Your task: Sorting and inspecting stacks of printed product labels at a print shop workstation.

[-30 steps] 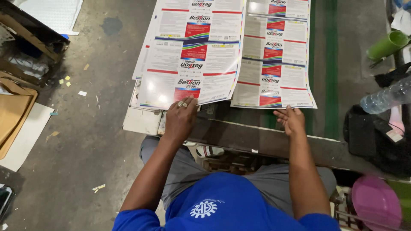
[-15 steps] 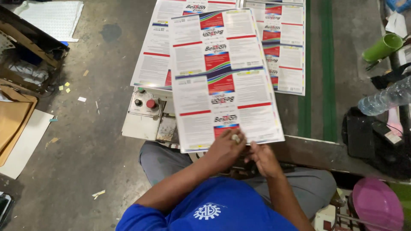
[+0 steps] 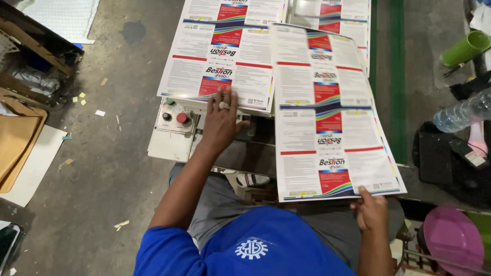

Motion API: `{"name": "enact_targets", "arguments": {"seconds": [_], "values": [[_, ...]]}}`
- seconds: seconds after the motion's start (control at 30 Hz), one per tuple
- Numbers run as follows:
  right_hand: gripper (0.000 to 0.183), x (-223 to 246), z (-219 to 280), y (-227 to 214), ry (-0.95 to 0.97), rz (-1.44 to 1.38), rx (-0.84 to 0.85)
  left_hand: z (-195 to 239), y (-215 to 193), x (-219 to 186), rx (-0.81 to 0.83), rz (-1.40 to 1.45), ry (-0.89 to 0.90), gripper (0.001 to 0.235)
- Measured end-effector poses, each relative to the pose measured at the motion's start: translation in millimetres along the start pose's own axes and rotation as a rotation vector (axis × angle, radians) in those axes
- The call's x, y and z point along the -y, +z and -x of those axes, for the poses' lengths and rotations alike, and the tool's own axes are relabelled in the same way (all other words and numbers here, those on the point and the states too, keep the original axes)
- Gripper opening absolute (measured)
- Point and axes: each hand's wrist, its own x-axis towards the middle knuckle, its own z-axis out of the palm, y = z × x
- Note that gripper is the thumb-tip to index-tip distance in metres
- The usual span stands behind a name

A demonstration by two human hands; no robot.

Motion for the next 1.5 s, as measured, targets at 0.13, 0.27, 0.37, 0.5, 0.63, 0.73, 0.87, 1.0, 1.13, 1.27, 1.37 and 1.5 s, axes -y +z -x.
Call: {"name": "enact_targets", "arguments": {"seconds": [0.13, 0.27, 0.37, 0.5, 0.63, 0.73, 0.87, 1.0, 1.13, 1.27, 1.37, 1.5], "values": [[0.017, -20, 5, -30, 0.025, 0.017, -0.058, 21, 9, 4, 0.15, 0.016, -0.075, 0.086], [0.022, -21, 14, -25, 0.075, 0.102, -0.12, 28, -1, 2, 0.131, -0.015, -0.09, 0.045], [0.024, -26, 10, -11, 0.078, 0.207, -0.112, 19, -23, -3, 0.11, 0.022, -0.083, 0.031], [0.028, -20, -11, 29, 0.063, 0.2, 0.005, 8, -48, -15, 0.097, 0.155, -0.102, 0.011], [0.027, -11, -63, 70, -0.015, 0.217, 0.094, 13, -52, -23, 0.104, 0.212, -0.133, 0.008], [0.03, -2, -114, 97, 0.042, 0.165, 0.102, 20, -49, -27, 0.025, 0.207, -0.094, 0.016], [0.029, 14, -158, 118, 0.036, 0.117, 0.153, 23, -48, -30, 0.001, 0.229, -0.116, 0.018], [0.03, 28, -147, 131, 0.105, 0.081, 0.147, 24, -54, -32, 0.0, 0.27, -0.147, 0.024], [0.033, -18, -105, 117, 0.013, 0.04, 0.271, 33, -44, -46, -0.077, 0.382, 0.011, 0.043], [0.052, 36, 6, 174, 0.143, 0.173, 0.459, 32, -22, -93, -0.011, 0.496, 0.152, 0.037], [0.045, 24, 16, 177, 0.142, -0.001, 0.639, 20, -26, -129, 0.061, 0.496, 0.21, 0.038], [0.036, 50, 16, 175, 0.053, -0.152, 0.391, 9, -31, -142, 0.168, 0.586, 0.305, 0.03]]}}
